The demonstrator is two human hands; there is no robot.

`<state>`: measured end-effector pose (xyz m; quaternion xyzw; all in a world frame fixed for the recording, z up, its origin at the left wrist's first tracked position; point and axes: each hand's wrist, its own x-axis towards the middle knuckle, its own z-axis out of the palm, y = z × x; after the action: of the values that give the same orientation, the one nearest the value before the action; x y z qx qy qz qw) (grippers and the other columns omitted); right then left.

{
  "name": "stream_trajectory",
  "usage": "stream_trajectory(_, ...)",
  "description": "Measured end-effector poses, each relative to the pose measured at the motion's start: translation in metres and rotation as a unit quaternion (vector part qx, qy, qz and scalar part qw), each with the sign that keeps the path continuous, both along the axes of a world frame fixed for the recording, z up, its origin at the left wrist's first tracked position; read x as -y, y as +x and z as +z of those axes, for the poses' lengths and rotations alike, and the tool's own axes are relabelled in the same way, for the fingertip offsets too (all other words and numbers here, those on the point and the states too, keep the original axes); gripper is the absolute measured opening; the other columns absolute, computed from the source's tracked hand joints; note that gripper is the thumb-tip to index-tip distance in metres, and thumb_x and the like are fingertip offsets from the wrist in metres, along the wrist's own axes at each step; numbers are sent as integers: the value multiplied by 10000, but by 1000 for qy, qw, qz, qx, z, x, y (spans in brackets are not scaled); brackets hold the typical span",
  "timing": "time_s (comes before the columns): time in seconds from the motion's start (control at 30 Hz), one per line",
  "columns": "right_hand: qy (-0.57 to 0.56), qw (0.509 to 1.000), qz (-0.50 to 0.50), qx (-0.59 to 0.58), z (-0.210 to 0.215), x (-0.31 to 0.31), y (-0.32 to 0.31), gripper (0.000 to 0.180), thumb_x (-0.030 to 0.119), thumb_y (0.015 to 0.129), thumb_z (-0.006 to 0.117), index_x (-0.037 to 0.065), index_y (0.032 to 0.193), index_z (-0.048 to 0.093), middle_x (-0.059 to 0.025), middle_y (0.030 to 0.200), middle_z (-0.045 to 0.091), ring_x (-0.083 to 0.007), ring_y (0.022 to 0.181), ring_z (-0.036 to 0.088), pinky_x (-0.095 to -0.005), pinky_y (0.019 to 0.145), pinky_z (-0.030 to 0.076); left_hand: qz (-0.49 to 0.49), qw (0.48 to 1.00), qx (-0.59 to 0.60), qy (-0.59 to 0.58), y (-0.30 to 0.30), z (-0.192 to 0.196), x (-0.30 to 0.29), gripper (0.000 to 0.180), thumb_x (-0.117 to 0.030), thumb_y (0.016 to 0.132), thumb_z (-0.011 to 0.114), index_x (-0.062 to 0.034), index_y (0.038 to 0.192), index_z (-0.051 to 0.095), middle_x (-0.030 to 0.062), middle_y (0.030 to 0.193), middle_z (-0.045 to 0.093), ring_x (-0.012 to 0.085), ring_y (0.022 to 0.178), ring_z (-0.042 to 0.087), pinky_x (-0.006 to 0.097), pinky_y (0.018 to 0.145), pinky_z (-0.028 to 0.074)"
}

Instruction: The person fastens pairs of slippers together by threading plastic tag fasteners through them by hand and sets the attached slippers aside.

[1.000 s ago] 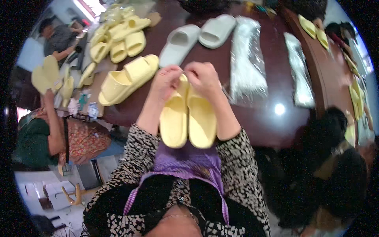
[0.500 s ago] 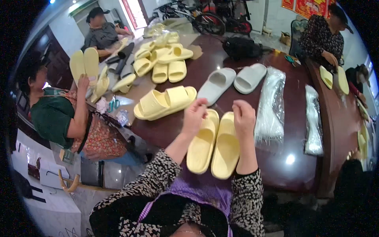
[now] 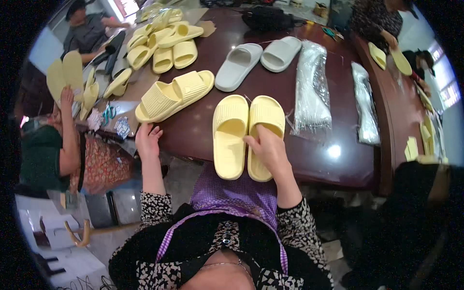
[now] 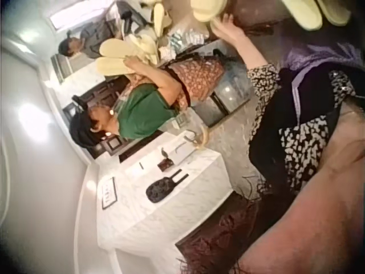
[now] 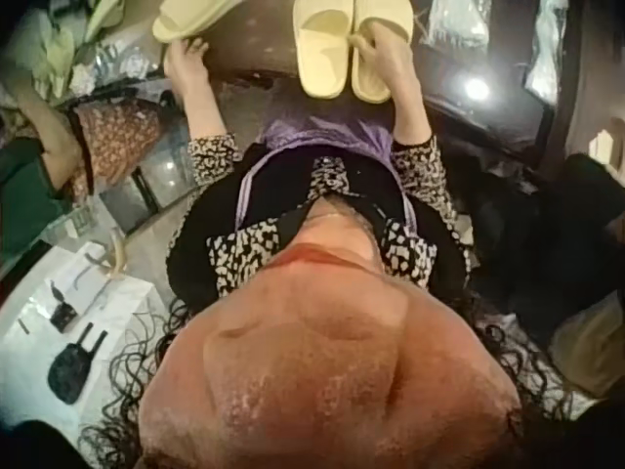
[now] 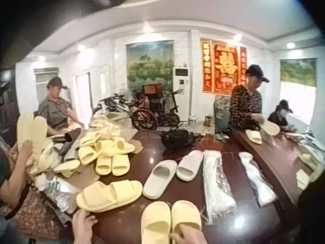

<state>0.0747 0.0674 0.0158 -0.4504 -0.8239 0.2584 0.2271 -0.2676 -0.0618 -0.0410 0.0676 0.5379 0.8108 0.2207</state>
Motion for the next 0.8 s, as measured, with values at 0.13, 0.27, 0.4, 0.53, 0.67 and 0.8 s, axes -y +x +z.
stream_trajectory(0.13, 17, 996, -29, 82, -1, -9, -21, 382, 366, 850, 620, -2, 754, 586, -192, 737, 621, -350, 742, 626, -429, 671, 480, -93, 993, 77, 4, -41, -9, -3, 361, -273, 876, 586, -70, 1164, 509, 126, 1038, 595, 286, 826, 614, 421, 687, 540)
stream_trajectory(0.27, 28, 999, -34, 27, -15, -11, -24, 324, 302, 885, 540, 18, 739, 593, -173, 751, 637, -336, 699, 630, -430, 666, 488, -142, 986, 72, -46, -64, -14, 12, 367, -323, 905, 550, -48, 1147, 534, 111, 960, 617, 262, 788, 619, 400, 687, 527)
stream_trajectory(0.4, 76, 994, -75, 8, 4, -13, -4, 286, 273, 857, 563, 28, 714, 605, -179, 709, 630, -339, 688, 635, -442, 660, 491, -138, 988, 29, -64, -73, -20, 11, 309, -285, 919, 540, -28, 1090, 549, 106, 892, 619, 225, 713, 606, 380, 652, 519)
stream_trajectory(0.53, 141, 979, -144, -7, 54, -46, 45, 271, 266, 848, 567, 28, 725, 606, -182, 723, 625, -337, 687, 630, -429, 648, 493, -103, 992, 38, -61, -69, -22, 8, 267, -254, 915, 539, -17, 1038, 555, 98, 854, 609, 202, 668, 585, 366, 610, 508)
stream_trajectory(0.67, 312, 921, -219, 85, 103, -125, 125, 256, 256, 838, 553, 18, 771, 620, -185, 765, 633, -332, 696, 625, -430, 626, 485, -82, 995, 49, -35, -62, -20, 8, 205, -210, 898, 538, -18, 967, 562, 84, 793, 596, 185, 634, 563, 360, 578, 497)
stream_trajectory(0.8, 487, 736, -317, 347, 134, -177, 233, 159, 156, 890, 482, 107, 879, 634, -99, 767, 620, -284, 752, 642, -421, 714, 513, -84, 993, 87, -7, -51, -24, 26, 121, -146, 864, 530, -32, 876, 566, 68, 716, 577, 178, 595, 546, 363, 526, 483)
